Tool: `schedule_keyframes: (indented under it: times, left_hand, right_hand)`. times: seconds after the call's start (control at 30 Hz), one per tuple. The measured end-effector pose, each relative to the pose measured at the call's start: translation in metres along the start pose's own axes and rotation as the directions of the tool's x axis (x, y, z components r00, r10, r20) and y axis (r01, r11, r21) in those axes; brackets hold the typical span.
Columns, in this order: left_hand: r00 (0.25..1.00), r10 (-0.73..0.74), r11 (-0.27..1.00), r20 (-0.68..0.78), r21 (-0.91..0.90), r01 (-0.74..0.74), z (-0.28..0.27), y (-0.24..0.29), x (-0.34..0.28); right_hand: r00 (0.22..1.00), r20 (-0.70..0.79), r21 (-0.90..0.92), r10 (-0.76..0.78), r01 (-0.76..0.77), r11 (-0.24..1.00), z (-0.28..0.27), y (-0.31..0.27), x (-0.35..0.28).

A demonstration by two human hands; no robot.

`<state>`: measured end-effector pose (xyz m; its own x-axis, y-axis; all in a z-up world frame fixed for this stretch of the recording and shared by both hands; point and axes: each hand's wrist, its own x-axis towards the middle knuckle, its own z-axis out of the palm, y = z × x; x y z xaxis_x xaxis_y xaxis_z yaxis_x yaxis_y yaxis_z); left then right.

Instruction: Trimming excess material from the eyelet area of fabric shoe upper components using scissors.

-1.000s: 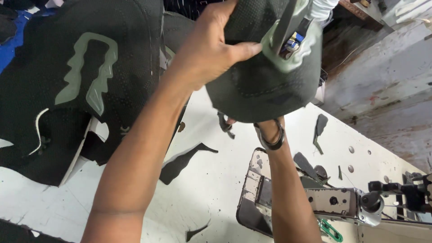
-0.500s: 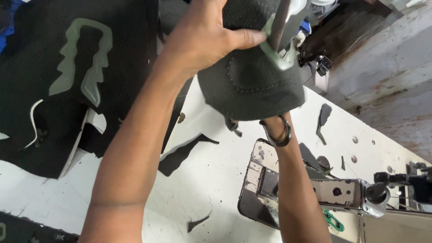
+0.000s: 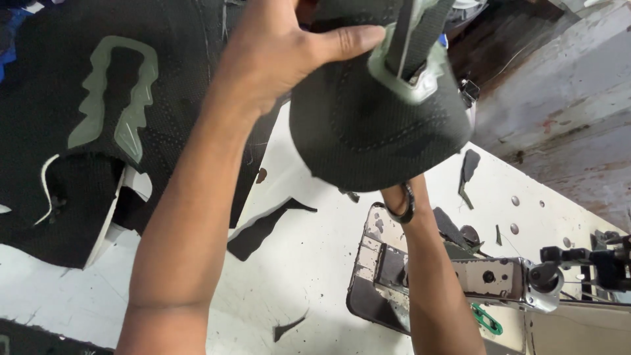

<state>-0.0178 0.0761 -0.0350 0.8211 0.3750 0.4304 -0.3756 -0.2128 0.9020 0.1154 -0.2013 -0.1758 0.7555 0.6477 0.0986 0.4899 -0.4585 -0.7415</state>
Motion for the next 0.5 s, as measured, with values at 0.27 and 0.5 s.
schedule_keyframes:
  times: [0.27,0.5]
  left_hand:
    - [0.889,0.417,0.903,-0.189,0.202,-0.380,0.036,-0.051,0.009]
    - [0.925,0.179,0.956,-0.335,-0.164,-0.244,0.063,-0.018,0.006]
  right_hand:
    - [0.990,-0.099,0.229,-0.102,0.122,0.966,0.022,0.085,0.017]
    - [0.997,-0.034,0.289,-0.066,0.073,0.955,0.013,-0.074,0.004]
